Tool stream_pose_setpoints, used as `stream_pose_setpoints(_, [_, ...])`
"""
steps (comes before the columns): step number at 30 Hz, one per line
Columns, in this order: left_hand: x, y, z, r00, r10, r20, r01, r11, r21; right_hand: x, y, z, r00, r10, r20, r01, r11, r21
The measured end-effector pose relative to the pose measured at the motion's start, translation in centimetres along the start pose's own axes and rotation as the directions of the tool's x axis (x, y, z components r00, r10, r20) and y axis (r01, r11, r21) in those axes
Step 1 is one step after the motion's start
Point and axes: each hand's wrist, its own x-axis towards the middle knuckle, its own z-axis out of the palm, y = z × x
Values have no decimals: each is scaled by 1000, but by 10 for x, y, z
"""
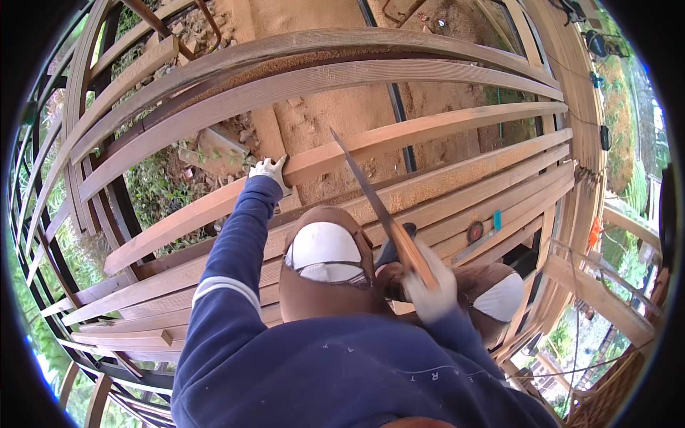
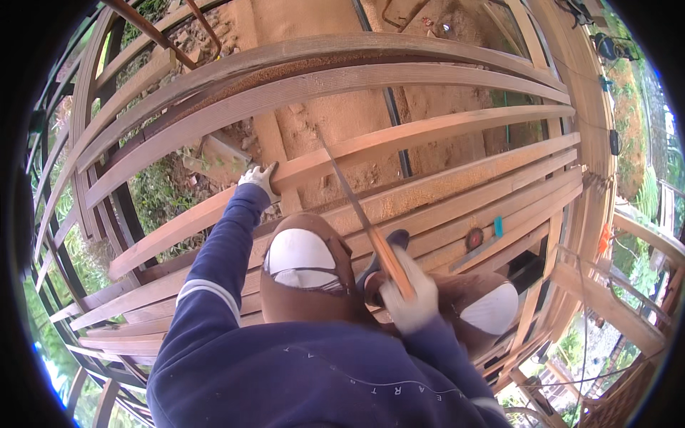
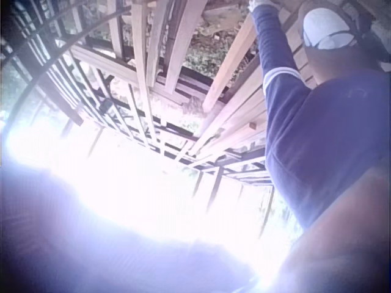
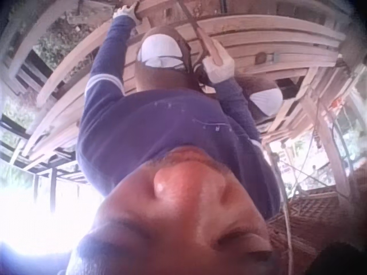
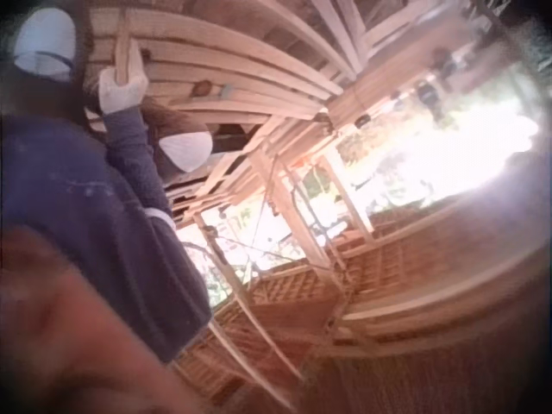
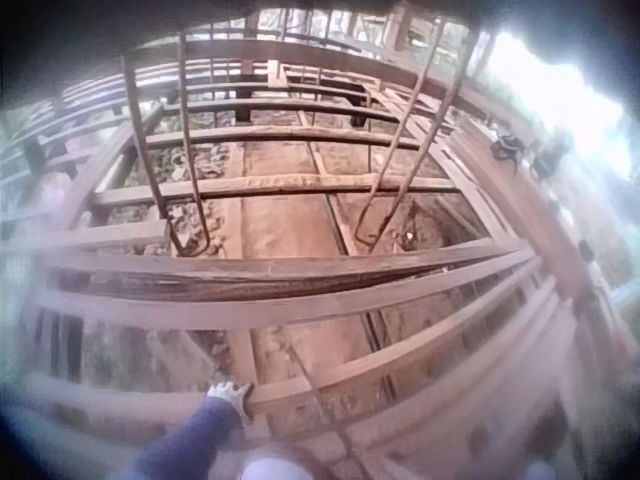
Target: The person uses a try square and a circular saw blade by hand to mark and score lines on wooden planks, then cuts through a plank with a handsaw while standing on a construction frame.
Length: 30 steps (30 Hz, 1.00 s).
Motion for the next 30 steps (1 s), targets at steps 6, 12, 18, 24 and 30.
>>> stream_pose_setpoints(6, [0,14,-1,998,2,61,-2,1000,2,67,30,40,998,66,19,-65,996,-60])
stream_pose_setpoints(12, [3,2,0,997,-12,71,13,1000,-9,61,24,42,1000,-3,-5,3,996,-93])
stream_pose_setpoints(18, [-1,-1,-4,999,-25,47,24,999,21,7,-6,-3,997,-58,46,63,994,-92])
stream_pose_setpoints(24, [11,21,-17,995,50,84,-50,999,3,118,42,78,998,-18,-54,13,996,-89])
stream_pose_setpoints(30, [10,1,0,999,28,36,-29,999,18,-21,7,-7,994,-110,22,112,987,-112])
